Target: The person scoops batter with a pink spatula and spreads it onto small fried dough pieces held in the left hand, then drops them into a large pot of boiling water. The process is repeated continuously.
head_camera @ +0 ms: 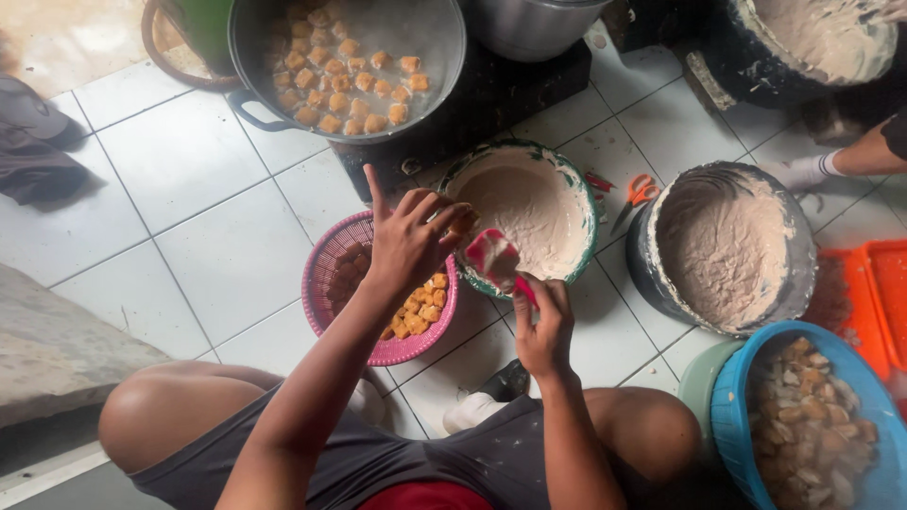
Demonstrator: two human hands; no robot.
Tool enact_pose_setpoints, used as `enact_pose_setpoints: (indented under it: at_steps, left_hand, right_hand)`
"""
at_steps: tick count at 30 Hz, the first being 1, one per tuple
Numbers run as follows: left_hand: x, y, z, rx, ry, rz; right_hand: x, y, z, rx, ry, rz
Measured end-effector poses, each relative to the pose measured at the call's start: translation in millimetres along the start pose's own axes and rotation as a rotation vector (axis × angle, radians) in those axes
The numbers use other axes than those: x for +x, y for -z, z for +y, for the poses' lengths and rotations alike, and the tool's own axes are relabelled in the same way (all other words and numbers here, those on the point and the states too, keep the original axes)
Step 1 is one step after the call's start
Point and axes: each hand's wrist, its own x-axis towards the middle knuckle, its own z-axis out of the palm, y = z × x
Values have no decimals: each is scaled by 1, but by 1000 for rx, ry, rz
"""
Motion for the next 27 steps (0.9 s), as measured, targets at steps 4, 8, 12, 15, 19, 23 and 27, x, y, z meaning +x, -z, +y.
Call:
enact_pose_setpoints:
  at_steps: [4, 8, 12, 15, 19, 23, 27]
  left_hand:
    - [4, 8, 9, 10, -26, -2]
    - [5, 18, 15, -271, 91, -13]
    - [-8, 4, 16, -538, 302, 29]
    - [-36, -36, 9, -944, 693, -9]
    - [-90, -108, -24, -1301, 1341, -13]
    - [-80, -160, -96, -1162, 1438, 133]
    - [10, -157, -178, -968, 1180, 435]
  right_hand:
    - [5, 0, -10, 26, -44, -50]
    - [9, -3, 4, 392, -186, -150]
    - [-4, -17, 27, 787, -504, -367]
    - [-12, -32, 41, 796, -611, -366]
    - [-17, -33, 55, 889, -757, -289]
    - [-11, -25, 60, 947, -803, -236]
    - [-7, -24, 67, 935, -865, -211]
